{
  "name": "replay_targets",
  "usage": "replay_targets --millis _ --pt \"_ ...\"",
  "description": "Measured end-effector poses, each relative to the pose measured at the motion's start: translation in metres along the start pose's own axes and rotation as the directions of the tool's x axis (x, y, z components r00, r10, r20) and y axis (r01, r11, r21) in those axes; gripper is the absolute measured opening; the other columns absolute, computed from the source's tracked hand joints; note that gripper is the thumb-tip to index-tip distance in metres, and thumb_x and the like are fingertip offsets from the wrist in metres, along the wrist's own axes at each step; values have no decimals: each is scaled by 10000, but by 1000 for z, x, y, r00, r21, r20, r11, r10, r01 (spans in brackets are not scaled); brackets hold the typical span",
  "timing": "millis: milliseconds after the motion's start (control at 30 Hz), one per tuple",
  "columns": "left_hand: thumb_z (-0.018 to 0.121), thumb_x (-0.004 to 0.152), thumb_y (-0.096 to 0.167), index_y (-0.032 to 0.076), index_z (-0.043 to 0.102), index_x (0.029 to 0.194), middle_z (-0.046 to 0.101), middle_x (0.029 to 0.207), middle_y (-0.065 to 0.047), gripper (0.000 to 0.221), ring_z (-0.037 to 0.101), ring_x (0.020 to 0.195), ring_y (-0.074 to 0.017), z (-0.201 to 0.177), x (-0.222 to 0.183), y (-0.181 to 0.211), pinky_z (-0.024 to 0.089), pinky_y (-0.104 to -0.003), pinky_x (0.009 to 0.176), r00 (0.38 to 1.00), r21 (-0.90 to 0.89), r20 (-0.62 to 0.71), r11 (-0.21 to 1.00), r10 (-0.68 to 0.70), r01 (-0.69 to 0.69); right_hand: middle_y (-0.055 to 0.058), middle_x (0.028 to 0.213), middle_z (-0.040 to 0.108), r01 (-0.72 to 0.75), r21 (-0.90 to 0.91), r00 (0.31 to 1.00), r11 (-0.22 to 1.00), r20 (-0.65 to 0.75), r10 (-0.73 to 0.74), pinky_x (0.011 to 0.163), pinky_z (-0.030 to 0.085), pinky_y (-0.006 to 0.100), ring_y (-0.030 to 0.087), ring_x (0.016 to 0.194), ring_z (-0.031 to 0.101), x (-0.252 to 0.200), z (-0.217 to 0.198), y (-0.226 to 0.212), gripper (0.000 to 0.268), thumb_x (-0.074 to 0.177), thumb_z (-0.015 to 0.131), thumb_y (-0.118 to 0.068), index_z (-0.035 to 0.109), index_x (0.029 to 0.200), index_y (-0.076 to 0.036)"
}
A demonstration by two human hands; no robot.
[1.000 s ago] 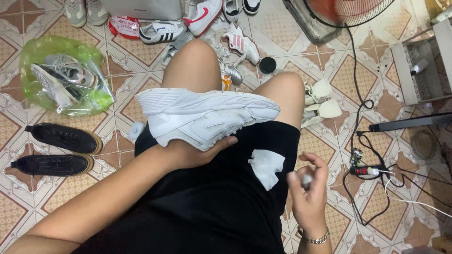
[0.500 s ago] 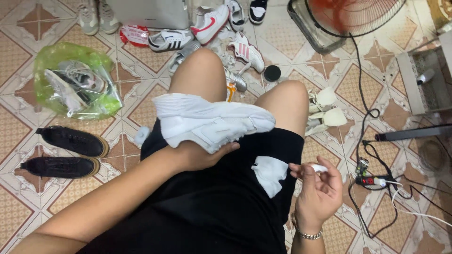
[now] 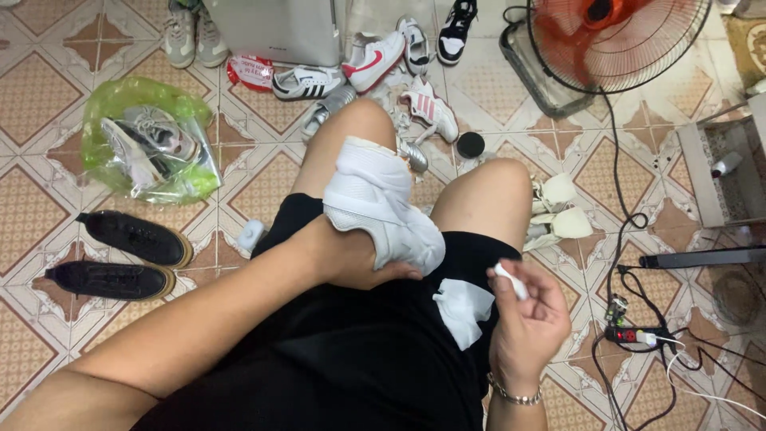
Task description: Repairing and cleaning white sneakers using adhesive and a heat gun.
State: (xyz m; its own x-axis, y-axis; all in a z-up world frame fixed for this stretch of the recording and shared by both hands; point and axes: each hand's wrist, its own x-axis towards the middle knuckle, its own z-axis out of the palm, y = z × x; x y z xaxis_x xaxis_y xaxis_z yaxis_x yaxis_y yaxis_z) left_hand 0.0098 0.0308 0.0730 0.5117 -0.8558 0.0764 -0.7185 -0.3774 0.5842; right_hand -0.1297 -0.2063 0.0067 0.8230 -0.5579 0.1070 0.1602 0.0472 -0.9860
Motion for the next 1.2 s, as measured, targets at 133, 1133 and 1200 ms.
replay_targets --millis 133,1133,1200 --pt "598 955 489 169 724 1041 706 1099 -102 355 636 1058 -359 -4 -2 -2 484 -477 931 996 45 12 995 94 -94 190 1205 693 -49 82 999 995 -8 50 923 606 304 203 1019 723 30 36 -21 363 914 672 67 609 1271 57" --pt "982 392 607 -53 287 1407 485 1316 -216 1396 488 1250 -357 -37 -55 54 375 -472 1094 665 -35 -738 991 -111 127 70 949 618 294 327 937 898 85 -338 815 578 294 134 829 659 25 153 -77 261 1134 589 -239 640 1193 10" --pt "1043 463 488 -8 366 1365 532 1243 -179 1233 512 1197 -350 -38 -54 34 387 -499 1059 673 -87 -689 952 -269 292 73 1082 618 304 428 874 851 230 -428 946 580 301 150 988 660 30 141 -69 199 1124 678 -142 661 1193 43"
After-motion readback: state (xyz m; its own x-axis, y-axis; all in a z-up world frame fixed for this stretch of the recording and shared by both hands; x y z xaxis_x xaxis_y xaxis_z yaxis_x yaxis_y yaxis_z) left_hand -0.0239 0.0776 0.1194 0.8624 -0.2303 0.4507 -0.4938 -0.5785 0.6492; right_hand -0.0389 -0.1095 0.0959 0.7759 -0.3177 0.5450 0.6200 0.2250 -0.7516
